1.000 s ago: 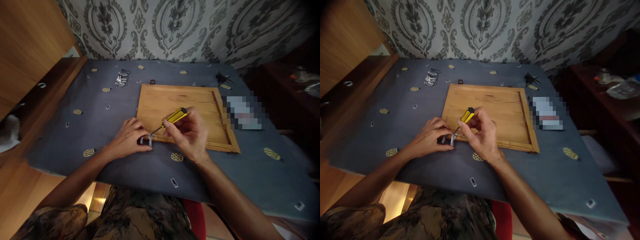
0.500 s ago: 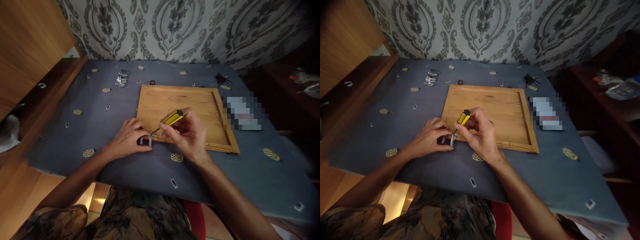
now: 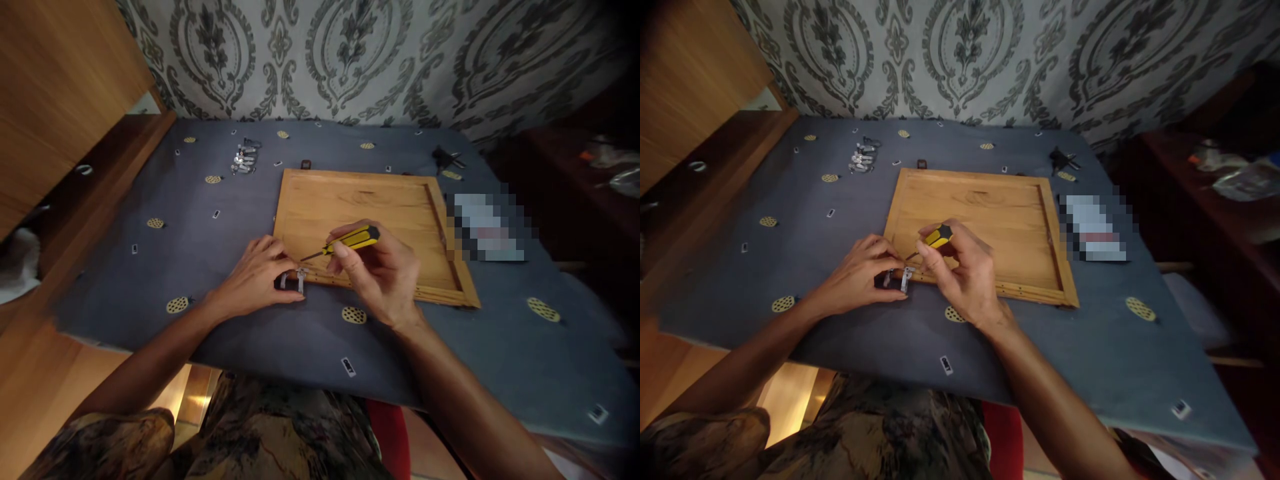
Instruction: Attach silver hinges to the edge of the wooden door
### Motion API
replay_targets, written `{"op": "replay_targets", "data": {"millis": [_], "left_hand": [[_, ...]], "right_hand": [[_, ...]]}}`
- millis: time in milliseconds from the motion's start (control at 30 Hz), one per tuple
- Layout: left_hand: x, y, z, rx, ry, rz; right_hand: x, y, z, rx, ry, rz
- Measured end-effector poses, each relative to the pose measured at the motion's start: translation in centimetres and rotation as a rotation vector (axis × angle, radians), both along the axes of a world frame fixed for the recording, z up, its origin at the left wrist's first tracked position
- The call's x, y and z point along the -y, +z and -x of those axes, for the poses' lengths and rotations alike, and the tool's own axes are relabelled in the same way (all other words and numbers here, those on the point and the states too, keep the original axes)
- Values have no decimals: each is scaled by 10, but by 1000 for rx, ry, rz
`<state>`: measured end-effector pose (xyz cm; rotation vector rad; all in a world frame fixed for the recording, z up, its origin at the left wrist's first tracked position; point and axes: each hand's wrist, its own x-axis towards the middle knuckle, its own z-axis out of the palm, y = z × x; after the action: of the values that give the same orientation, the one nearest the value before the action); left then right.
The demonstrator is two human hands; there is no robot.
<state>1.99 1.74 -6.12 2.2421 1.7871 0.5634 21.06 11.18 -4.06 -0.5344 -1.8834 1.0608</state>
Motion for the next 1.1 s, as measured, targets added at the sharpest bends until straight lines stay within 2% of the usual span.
{"op": "replay_targets", "data": {"millis": [100, 733, 1100], "left_hand": [[0, 0, 0, 5, 2, 2], [0, 1, 0, 20, -12, -12], [0, 1, 0, -12, -8, 9]], "right_hand": [[0, 3, -1, -6, -24, -2], [-1, 0, 0, 12, 65, 44], [-4, 4, -6, 84, 132, 65]]}}
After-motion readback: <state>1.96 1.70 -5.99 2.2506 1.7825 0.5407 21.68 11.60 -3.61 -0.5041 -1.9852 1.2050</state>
